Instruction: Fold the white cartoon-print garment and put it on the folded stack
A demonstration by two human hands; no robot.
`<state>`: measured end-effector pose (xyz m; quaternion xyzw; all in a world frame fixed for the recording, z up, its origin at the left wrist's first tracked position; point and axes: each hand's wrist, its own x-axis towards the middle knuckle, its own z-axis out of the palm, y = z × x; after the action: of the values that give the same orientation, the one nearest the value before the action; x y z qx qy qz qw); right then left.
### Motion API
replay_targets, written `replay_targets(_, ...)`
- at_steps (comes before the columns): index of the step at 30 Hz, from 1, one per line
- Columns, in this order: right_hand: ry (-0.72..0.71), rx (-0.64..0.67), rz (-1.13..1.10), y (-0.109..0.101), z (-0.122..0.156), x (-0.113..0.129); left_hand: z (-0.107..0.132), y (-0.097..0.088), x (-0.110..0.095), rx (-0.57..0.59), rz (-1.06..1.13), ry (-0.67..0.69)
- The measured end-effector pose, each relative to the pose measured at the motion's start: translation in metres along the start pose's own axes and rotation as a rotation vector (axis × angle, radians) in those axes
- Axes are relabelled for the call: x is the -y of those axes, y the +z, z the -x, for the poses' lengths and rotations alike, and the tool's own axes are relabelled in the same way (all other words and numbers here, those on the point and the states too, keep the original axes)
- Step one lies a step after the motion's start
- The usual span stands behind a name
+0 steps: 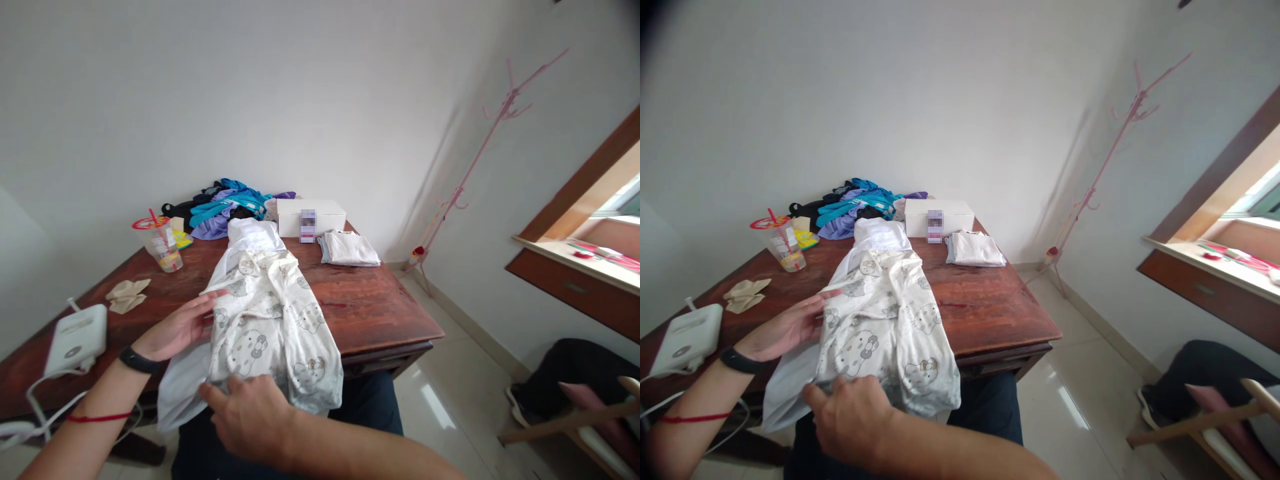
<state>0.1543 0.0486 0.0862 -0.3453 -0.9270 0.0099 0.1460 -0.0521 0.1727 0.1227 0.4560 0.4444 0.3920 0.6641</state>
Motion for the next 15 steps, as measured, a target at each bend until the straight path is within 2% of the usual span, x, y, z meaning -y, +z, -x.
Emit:
replay_targets(2, 0.072, -0.018, -0.041, -0.012, -0.009, -0.004, 0.005, 0.006, 0.001, 0.067, 0.138, -0.005)
replay_targets(4, 0.145, -0.020, -0.074, -0.020, -0.019, -0.008, 0.009, 0.013, 0.001, 0.076, 0.186, -0.001)
replay_targets(7, 0.175, -0.012, -0.082, -0.023, -0.031, -0.012, 0.013, 0.021, -0.002, -0.040, 0.134, 0.003)
replay_targets(10, 0.166, 0.039, -0.061, -0.015, -0.040, -0.015, 0.018, 0.022, -0.001, -0.160, 0.055, 0.035)
replay_targets(15, 0.150, 0.088, -0.045, 0.000, -0.043, -0.016, 0.045, 0.022, 0.022, -0.241, -0.002, 0.054)
